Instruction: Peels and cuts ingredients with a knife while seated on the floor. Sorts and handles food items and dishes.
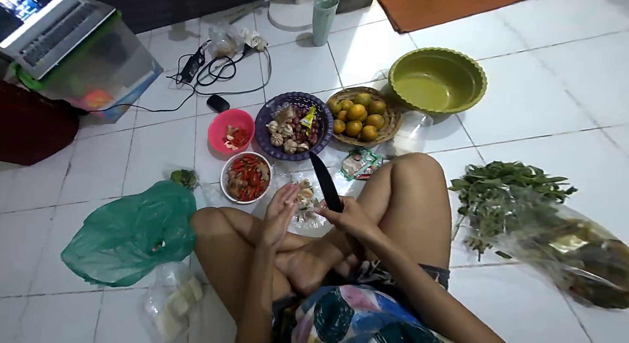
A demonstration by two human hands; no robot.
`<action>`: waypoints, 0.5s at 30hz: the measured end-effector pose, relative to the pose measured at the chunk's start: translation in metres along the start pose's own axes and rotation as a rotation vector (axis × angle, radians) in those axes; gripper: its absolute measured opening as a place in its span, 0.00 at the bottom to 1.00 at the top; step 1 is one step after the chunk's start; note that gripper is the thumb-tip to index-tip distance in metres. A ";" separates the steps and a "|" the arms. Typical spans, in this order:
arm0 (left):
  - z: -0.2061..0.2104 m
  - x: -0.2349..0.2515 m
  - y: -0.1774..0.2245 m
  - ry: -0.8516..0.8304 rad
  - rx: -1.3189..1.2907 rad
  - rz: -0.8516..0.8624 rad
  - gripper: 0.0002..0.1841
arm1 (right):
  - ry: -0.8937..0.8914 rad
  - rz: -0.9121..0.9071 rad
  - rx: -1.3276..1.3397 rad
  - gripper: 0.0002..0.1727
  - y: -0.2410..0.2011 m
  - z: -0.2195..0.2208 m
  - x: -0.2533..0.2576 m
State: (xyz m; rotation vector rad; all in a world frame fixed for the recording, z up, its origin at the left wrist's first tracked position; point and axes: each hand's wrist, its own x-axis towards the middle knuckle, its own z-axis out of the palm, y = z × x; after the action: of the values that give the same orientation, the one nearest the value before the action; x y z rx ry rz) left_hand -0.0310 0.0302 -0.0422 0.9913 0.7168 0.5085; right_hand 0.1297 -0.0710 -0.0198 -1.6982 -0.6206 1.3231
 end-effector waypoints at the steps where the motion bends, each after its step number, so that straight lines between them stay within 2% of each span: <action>1: 0.001 -0.003 -0.002 -0.046 0.037 0.047 0.32 | -0.012 -0.002 0.011 0.05 -0.001 0.003 0.001; 3: 0.000 -0.006 -0.006 -0.154 0.105 0.154 0.33 | -0.057 0.003 0.040 0.10 -0.001 0.009 0.002; 6: 0.003 -0.009 -0.007 -0.246 0.208 0.281 0.32 | -0.142 0.032 0.141 0.12 -0.002 0.016 0.000; 11: 0.017 -0.017 -0.003 -0.182 0.286 0.300 0.35 | -0.163 0.050 0.313 0.07 -0.006 0.021 -0.005; 15: 0.027 -0.021 -0.007 -0.088 0.207 0.301 0.33 | -0.186 0.082 0.513 0.10 -0.004 0.020 -0.007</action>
State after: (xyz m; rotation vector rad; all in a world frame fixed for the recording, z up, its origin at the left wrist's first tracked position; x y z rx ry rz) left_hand -0.0244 -0.0026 -0.0329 1.3186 0.5510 0.6564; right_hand 0.1089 -0.0676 -0.0139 -1.2026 -0.2794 1.5520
